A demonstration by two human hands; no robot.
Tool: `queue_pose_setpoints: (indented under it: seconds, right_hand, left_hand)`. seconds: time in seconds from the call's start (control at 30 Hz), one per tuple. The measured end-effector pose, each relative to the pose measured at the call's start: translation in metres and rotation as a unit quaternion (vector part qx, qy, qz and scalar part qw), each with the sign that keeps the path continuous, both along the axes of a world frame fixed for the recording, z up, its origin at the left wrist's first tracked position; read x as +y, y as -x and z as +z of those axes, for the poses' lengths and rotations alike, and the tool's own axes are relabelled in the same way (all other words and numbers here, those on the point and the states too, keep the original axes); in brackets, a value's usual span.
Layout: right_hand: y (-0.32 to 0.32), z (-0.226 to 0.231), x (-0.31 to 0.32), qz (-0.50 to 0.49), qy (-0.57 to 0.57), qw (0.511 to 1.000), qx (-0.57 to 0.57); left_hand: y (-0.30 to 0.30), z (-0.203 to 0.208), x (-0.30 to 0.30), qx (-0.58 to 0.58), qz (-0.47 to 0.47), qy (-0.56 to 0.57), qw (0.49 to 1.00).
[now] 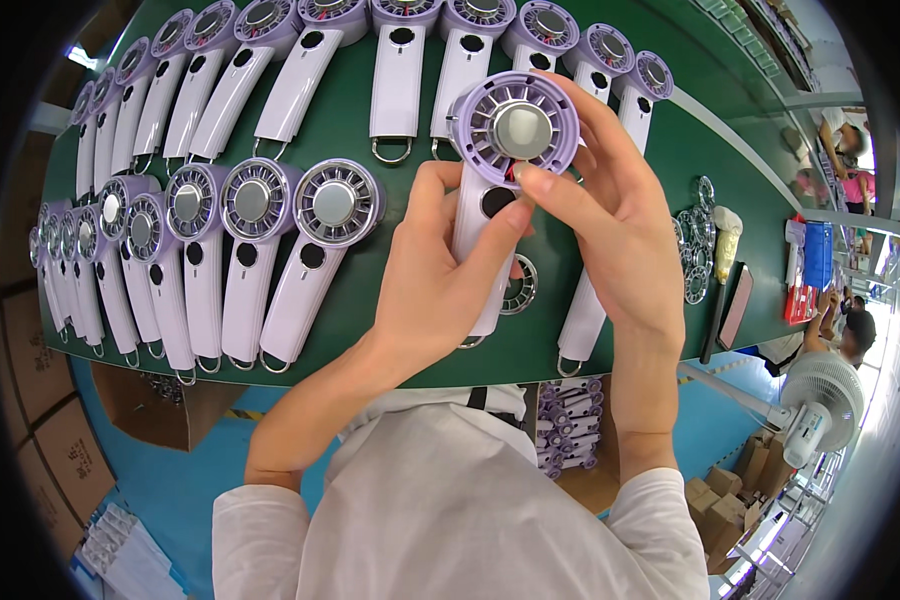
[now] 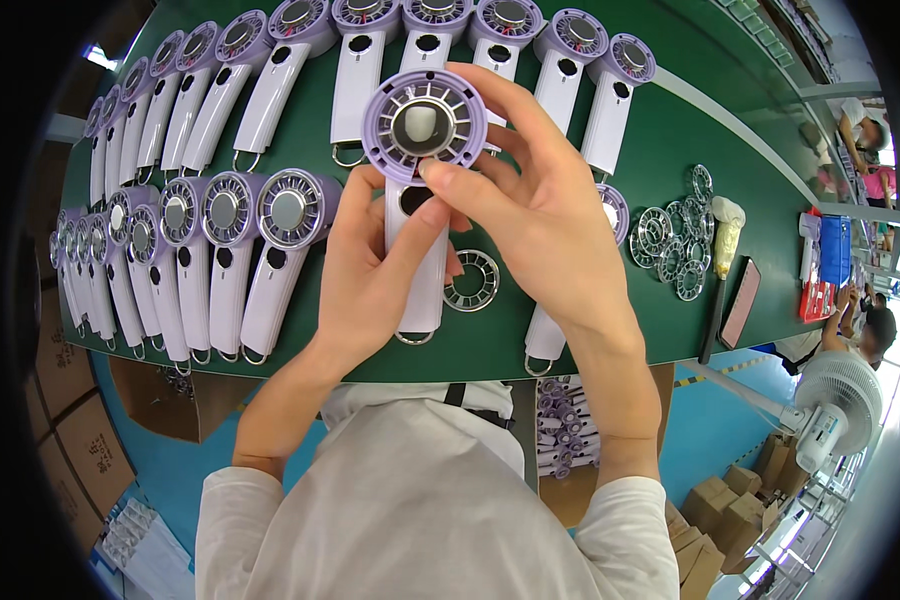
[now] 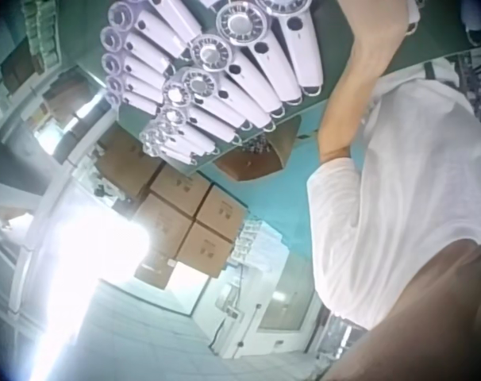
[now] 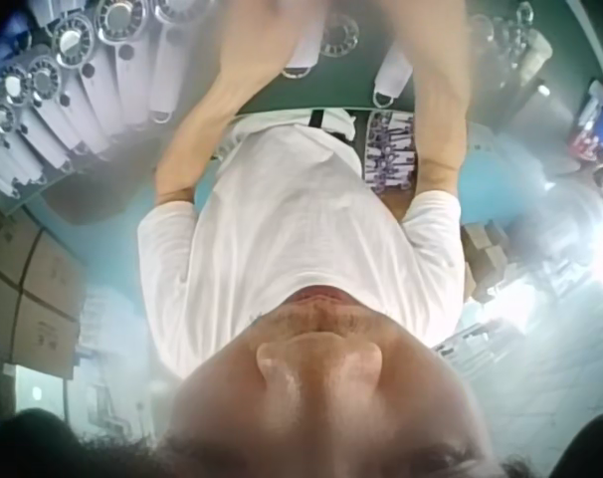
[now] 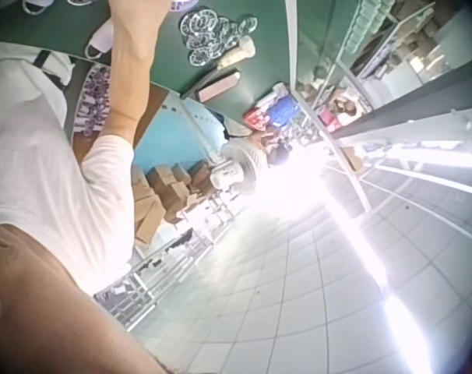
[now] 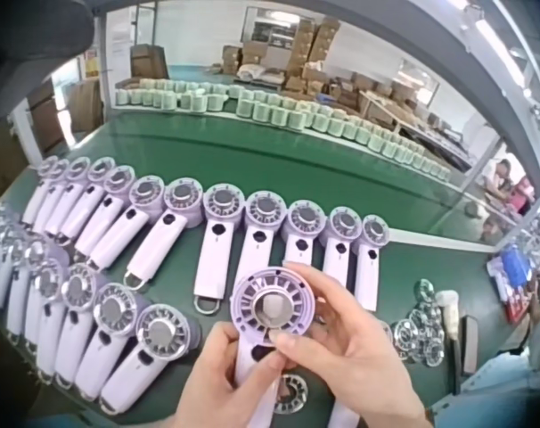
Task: The recorder is assembling handheld portable fans by snapping the front grill covers onto the fan units.
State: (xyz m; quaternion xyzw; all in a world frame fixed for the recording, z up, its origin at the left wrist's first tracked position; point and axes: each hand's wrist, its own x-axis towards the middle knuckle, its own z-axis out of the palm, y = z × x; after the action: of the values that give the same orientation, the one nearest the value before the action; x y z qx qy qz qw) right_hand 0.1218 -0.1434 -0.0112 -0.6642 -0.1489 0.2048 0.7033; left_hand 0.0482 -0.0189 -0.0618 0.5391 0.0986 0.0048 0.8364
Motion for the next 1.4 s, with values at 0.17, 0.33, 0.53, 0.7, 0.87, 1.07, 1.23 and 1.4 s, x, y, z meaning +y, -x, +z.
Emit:
queue_pose_setpoints:
  seconds: [0.17,0.33,0.53,0.7,0.87,1.07,1.23,1.4]
  right_hand:
    - [0.002,0.001,0.001,-0.011,0.000,1.000,-0.016]
    - [-0.001,-0.002,0.002,-0.004,-0.004,0.998,-0.063]
    - [-0.005,0.001,-0.003,0.003,0.056,0.991,-0.118]
    - [-0.007,0.010,-0.008,0.021,0.108,0.981,-0.161]
    - [-0.003,0.007,-0.007,0.017,0.140,0.972,-0.187]
    - [-0.011,0.012,-0.023,0.071,0.130,0.978,-0.147]
    - [-0.011,0.012,-0.022,0.061,0.153,0.974,-0.152]
    - [-0.012,0.010,-0.021,0.046,0.158,0.973,-0.160]
  left_hand:
    - [0.001,0.000,-0.002,-0.007,0.008,-0.012,1.000]
    - [0.000,-0.005,-0.003,-0.025,0.028,-0.050,0.998]
    - [-0.001,-0.004,-0.003,-0.023,0.036,-0.089,0.995]
    - [-0.001,-0.011,-0.003,-0.061,0.043,-0.188,0.979]
    - [-0.002,-0.011,-0.002,-0.079,0.076,-0.196,0.974]
    - [-0.002,0.001,0.001,-0.005,0.013,-0.082,0.997]
    - [-0.002,0.001,0.001,0.010,-0.005,-0.080,0.997]
    - [-0.002,-0.002,0.000,0.014,-0.006,-0.088,0.996]
